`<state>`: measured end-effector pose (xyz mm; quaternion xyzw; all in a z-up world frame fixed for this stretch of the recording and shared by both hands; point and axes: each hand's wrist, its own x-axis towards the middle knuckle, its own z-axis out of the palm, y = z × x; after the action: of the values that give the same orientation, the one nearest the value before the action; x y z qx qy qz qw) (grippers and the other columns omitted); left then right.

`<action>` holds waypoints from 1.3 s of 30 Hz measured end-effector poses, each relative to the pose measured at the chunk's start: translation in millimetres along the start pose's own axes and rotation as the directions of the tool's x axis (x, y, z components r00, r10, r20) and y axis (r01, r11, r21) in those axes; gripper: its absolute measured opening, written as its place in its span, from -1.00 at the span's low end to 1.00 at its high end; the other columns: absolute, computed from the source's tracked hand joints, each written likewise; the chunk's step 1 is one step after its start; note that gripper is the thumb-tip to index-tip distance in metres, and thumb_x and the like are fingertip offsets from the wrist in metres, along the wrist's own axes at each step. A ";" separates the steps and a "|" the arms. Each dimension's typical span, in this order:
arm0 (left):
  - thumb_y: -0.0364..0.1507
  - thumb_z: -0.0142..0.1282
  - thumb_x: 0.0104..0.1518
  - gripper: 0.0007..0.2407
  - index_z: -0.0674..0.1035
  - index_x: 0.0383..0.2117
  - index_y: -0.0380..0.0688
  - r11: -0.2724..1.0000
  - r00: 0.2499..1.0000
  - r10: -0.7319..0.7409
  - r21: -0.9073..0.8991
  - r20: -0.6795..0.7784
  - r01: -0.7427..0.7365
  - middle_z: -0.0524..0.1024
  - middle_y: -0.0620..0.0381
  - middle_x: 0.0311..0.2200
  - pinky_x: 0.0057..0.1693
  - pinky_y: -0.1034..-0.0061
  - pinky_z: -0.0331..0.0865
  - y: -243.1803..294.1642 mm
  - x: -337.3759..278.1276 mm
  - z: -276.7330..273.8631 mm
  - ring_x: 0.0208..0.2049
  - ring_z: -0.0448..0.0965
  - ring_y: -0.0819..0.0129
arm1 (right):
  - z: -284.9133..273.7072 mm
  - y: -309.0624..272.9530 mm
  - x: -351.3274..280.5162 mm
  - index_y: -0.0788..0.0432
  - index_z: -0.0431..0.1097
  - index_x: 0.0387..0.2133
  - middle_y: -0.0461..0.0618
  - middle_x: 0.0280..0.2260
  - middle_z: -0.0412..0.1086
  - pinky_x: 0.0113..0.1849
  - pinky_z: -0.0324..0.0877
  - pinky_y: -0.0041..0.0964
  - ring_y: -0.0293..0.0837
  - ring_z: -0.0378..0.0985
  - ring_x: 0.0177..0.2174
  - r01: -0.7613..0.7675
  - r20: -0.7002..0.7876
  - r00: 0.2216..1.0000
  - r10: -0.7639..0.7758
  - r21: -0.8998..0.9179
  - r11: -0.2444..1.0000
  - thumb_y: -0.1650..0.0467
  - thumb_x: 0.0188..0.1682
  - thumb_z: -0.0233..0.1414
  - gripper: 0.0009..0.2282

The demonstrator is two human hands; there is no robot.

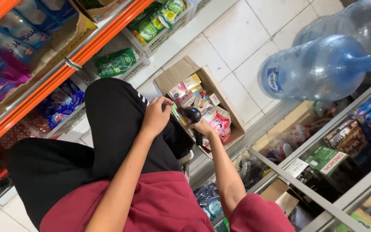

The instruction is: The person scans barcodes on toothbrushes and soap boxes using a handheld barcode scanner, retrieving items from shelves and a cardboard box and placing them onto the retail shelves by hand.

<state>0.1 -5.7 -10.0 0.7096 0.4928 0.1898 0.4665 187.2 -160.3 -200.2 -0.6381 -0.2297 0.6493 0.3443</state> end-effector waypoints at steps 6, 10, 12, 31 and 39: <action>-0.40 0.22 0.07 -0.66 0.48 -0.07 -0.32 0.999 0.983 -0.010 0.035 -0.181 0.017 0.54 -0.17 -0.26 -0.08 0.30 0.45 -2.2 -6.6 4.7 -0.24 0.57 0.06 | 22.5 -111.5 -100.1 0.21 0.48 -0.28 -0.12 -0.36 0.48 -0.23 0.38 -0.32 -0.24 0.48 -0.32 0.139 -0.274 0.954 -0.124 0.036 0.990 0.47 -0.29 0.29 -0.72; -0.27 0.19 0.19 -0.53 0.34 0.14 -0.25 0.883 0.935 -0.334 -0.309 0.117 0.354 0.58 -0.06 -0.17 -0.05 0.44 0.47 32.8 -16.3 -13.4 -0.17 0.60 0.30 | 69.8 -181.1 -160.8 0.26 0.52 -0.26 0.00 -0.37 0.52 -0.24 0.43 -0.27 -0.17 0.53 -0.34 0.234 -0.416 0.863 -0.287 -0.174 0.957 0.42 -0.16 0.29 -0.77; -0.28 0.03 0.30 -0.64 0.42 0.14 -0.21 0.678 0.931 -0.247 -0.638 0.270 0.365 0.52 0.04 -0.05 0.02 0.48 0.41 52.3 -27.6 -32.3 -0.06 0.49 0.42 | 99.0 -217.2 -182.2 0.27 0.44 -0.17 -0.01 -0.28 0.52 -0.19 0.46 -0.23 -0.18 0.56 -0.28 0.552 -0.316 0.561 -0.765 -0.547 0.630 0.49 -0.30 0.28 -0.63; 0.10 -0.18 0.27 -0.25 0.35 0.20 -0.54 -0.225 0.921 0.231 -0.939 -0.313 -0.262 0.27 0.16 -0.38 -0.34 0.58 0.18 63.1 -172.7 -291.2 -0.48 0.24 0.46 | 248.4 -327.4 -280.7 0.25 0.52 -0.46 -0.15 -0.62 0.49 -0.51 0.41 -0.39 -0.35 0.50 -0.60 0.458 0.450 0.844 -0.291 -0.324 0.828 0.48 -0.20 0.28 -0.90; -0.45 -0.03 0.17 -0.60 0.46 0.12 -0.46 -0.140 0.868 0.221 -0.895 -0.446 -0.424 0.23 0.18 -0.40 -0.30 0.57 0.18 34.6 -175.6 -294.4 -0.48 0.22 0.48 | 276.3 -317.6 -281.4 0.25 0.50 -0.52 -0.12 -0.64 0.49 -0.55 0.41 -0.41 -0.34 0.51 -0.64 0.358 0.383 0.903 -0.197 -0.414 0.837 0.44 -0.21 0.31 -0.86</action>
<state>-274.1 -22.5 197.8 0.2381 0.0437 0.6412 0.7282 -51.0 -120.7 245.0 -0.5462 -0.5262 0.6112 0.2264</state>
